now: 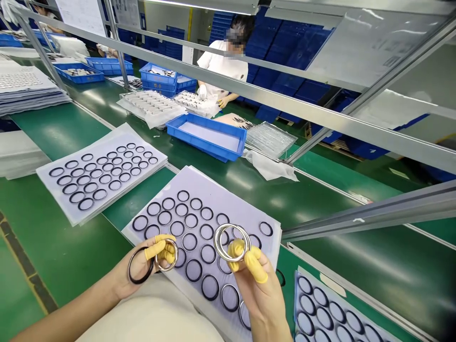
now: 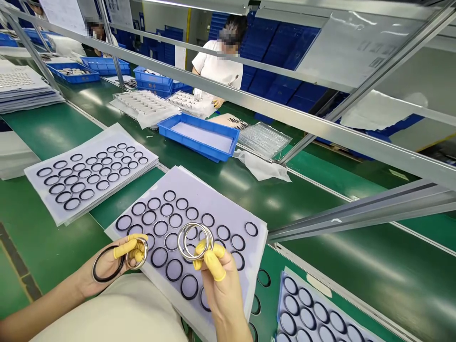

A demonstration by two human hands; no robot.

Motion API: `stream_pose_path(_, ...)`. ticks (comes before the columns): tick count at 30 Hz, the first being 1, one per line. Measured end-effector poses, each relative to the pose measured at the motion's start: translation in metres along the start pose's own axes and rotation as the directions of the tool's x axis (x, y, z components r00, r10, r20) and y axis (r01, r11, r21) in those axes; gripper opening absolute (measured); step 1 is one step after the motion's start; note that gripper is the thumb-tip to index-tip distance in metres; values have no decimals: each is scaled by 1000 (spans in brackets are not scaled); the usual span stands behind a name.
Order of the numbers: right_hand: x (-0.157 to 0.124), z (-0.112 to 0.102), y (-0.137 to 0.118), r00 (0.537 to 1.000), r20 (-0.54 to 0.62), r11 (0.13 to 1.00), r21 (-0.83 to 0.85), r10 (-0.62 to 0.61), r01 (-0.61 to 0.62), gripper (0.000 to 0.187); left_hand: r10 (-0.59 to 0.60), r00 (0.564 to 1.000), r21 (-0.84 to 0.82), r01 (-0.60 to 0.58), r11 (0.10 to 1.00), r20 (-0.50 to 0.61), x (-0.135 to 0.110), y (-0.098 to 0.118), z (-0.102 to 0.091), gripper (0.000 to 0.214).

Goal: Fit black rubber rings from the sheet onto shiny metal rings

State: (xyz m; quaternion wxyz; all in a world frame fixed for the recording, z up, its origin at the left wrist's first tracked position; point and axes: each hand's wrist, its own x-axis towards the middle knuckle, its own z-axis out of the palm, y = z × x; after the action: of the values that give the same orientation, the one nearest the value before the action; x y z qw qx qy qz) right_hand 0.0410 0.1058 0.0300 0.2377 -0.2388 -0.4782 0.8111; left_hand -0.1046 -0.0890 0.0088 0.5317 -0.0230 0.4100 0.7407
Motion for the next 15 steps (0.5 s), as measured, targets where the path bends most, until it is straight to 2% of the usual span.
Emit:
stream_pose_path(3,-11,5,-7,998,61,999,29,32,-34,26,-5,1000,3,5,1000,-1,2,-3,-2,19)
stream_pose_path(5,-16,6,-9,996,86,1000,29,7,-10,28,-11,1000,8,11,1000,1,4,-5,-2,19)
stream_pose_path(7,-13,2,-5,993,72,992,-79,-93,98,25,-17,1000,15,17,1000,18,5,-5,-1,19)
stream_pose_path(8,-8,-2,-1,981,57,952,-237,-184,192,23,-20,999,18,19,1000,27,6,-5,0,19)
stream_pose_path(9,1,-10,5,956,56,855,-436,-287,282,22,-24,999,21,23,1000,32,7,-4,0,19)
stream_pose_path(10,13,-20,12,917,73,683,-645,-393,343,21,-26,999,22,25,999,28,8,-4,1,19)
stream_pose_path(11,27,-32,19,876,130,398,-853,-464,337,26,-27,999,21,27,999,16,9,-3,2,19)
stream_pose_path(12,44,-47,26,866,137,287,-909,-481,303,26,-30,1000,22,30,999,0,9,-2,2,19)
stream_pose_path(15,91,-97,42,877,104,95,-981,-469,167,23,-27,999,36,28,999,-28,8,0,0,19)
